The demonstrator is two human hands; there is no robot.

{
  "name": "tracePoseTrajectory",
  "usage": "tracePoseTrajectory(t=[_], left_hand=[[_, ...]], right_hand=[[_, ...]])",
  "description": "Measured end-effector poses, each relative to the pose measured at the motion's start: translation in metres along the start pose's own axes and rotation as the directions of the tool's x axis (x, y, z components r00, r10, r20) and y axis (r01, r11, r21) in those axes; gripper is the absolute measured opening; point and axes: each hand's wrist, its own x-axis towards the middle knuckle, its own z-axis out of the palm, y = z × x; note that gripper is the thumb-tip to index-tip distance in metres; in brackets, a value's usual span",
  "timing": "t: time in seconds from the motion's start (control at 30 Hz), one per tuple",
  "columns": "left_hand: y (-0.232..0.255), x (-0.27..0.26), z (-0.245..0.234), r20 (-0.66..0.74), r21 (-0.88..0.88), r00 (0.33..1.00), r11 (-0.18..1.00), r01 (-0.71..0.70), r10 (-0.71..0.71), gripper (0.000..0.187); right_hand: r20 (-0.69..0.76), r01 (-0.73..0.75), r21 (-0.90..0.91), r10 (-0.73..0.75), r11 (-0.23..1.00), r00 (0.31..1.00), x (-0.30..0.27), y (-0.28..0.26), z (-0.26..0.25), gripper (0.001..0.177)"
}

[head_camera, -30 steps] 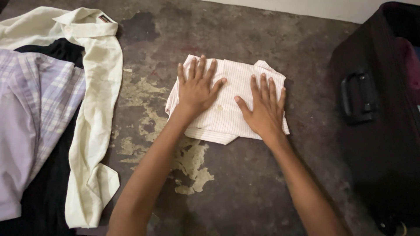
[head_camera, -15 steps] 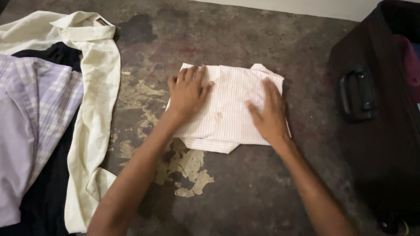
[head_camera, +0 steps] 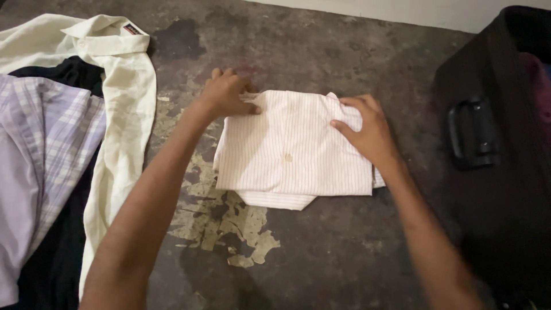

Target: The person folds several shirts and a pair of shorts on a table and places them into an open suitcase. Items handled include a pink striped shirt, a purple plaid shirt, black shorts, and a white shirt. The person folds each item by hand and stacks them inside the suitcase.

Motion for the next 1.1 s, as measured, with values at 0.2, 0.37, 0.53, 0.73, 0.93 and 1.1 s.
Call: tracePoseTrajectory(t=[0.2, 0.37, 0.53, 0.73, 0.93, 1.1], left_hand=[[-0.003, -0.004, -0.015, 0.214, -0.269, 0.974, 0.963, -0.018, 0.078, 0.071], [-0.002, -0.012, -0.023, 0.249, -0.327, 0.951, 0.940, -0.098, 0.185, 0.086], [0.007, -0.013, -0.032, 0.412, -0.241, 0.896, 0.968, -0.068, 0.166, 0.082], [0.014, -0.012, -0.054, 0.232, -0.382, 0.946, 0.916, -0.123, 0.224, 0.076], [0.021, -0.003, -0.097, -0.583, -0.181, 0.689, 0.757, -0.628, 0.432, 0.056], [0.029, -0.024, -0.076, -0.672, 0.206, 0.476, 0.761, -0.615, 0.567, 0.040]], right_hand=[[0.199, -0.010, 0.167, -0.024, 0.986, 0.980, 0.021, 0.018, -0.019, 0.099], [0.581, -0.206, -0.060, 0.202, 0.977, 0.789, 0.042, 0.020, -0.042, 0.073], [0.738, -0.199, 0.067, 0.085, 0.978, 0.669, 0.052, 0.009, -0.051, 0.060], [0.731, -0.122, -0.098, 0.155, 0.988, 0.665, 0.069, -0.005, -0.069, 0.061], [0.055, 0.054, -0.104, -0.049, 0.993, 0.997, 0.079, -0.026, -0.122, 0.059], [-0.136, 0.255, -0.419, -0.338, 0.871, 0.931, 0.041, -0.034, -0.111, 0.041]])
